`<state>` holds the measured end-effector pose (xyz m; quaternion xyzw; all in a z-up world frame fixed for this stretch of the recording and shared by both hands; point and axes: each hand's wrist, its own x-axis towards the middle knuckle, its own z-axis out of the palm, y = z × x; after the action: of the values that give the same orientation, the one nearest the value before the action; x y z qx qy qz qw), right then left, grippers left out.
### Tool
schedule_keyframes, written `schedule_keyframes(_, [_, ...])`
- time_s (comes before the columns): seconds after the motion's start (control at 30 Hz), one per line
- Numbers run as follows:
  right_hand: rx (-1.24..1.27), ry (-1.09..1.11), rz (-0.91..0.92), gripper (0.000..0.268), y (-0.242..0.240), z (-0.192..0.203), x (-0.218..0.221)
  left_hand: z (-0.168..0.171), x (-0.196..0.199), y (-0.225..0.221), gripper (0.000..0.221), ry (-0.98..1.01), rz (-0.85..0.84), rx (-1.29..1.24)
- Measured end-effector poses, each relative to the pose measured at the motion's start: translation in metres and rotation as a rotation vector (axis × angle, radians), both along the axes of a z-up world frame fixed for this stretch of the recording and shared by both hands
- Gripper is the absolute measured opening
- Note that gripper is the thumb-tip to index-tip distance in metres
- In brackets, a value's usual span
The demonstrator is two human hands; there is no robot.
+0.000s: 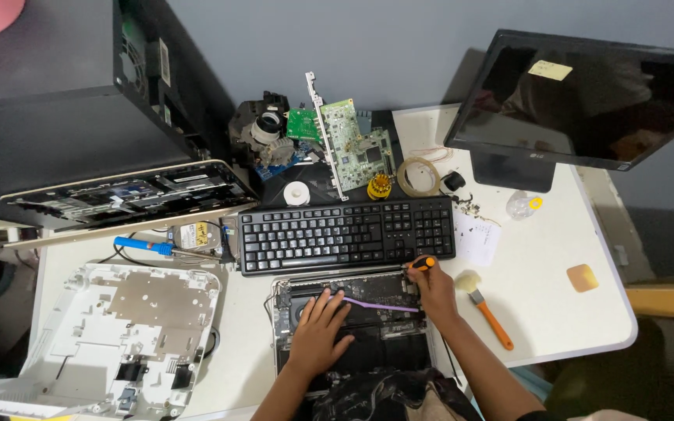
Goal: Repairing a laptop by removing screws and cleaning internal components with a brush
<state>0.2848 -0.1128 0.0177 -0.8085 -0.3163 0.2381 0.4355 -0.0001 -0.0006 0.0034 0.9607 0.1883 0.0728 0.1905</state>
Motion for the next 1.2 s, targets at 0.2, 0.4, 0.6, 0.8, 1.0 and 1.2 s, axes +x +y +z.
schedule_keyframes(0.2, [-0.013,-0.004,0.019,0.021,-0.001,0.004,-0.001,0.000,0.000,0.001,0.065,-0.005,-0.002,0.003])
schedule_keyframes(0.4, [-0.047,-0.029,0.037,0.020,-0.002,0.006,-0.001,0.001,0.000,0.000,0.064,-0.024,0.004,-0.014])
schedule_keyframes(0.6, [-0.063,-0.027,0.002,0.019,0.000,0.007,-0.004,0.001,0.001,0.002,0.065,-0.027,-0.001,0.001])
schedule_keyframes(0.8, [-0.024,-0.033,0.022,0.019,0.000,0.006,-0.002,-0.004,0.001,0.001,0.068,0.002,-0.004,0.034])
schedule_keyframes(1.0, [-0.140,0.010,0.001,0.021,0.002,0.008,-0.003,0.000,0.001,0.001,0.065,-0.025,0.007,-0.029])
schedule_keyframes(1.2, [-0.152,-0.014,0.000,0.028,0.001,0.000,0.000,0.000,0.001,0.001,0.065,-0.029,0.011,-0.059])
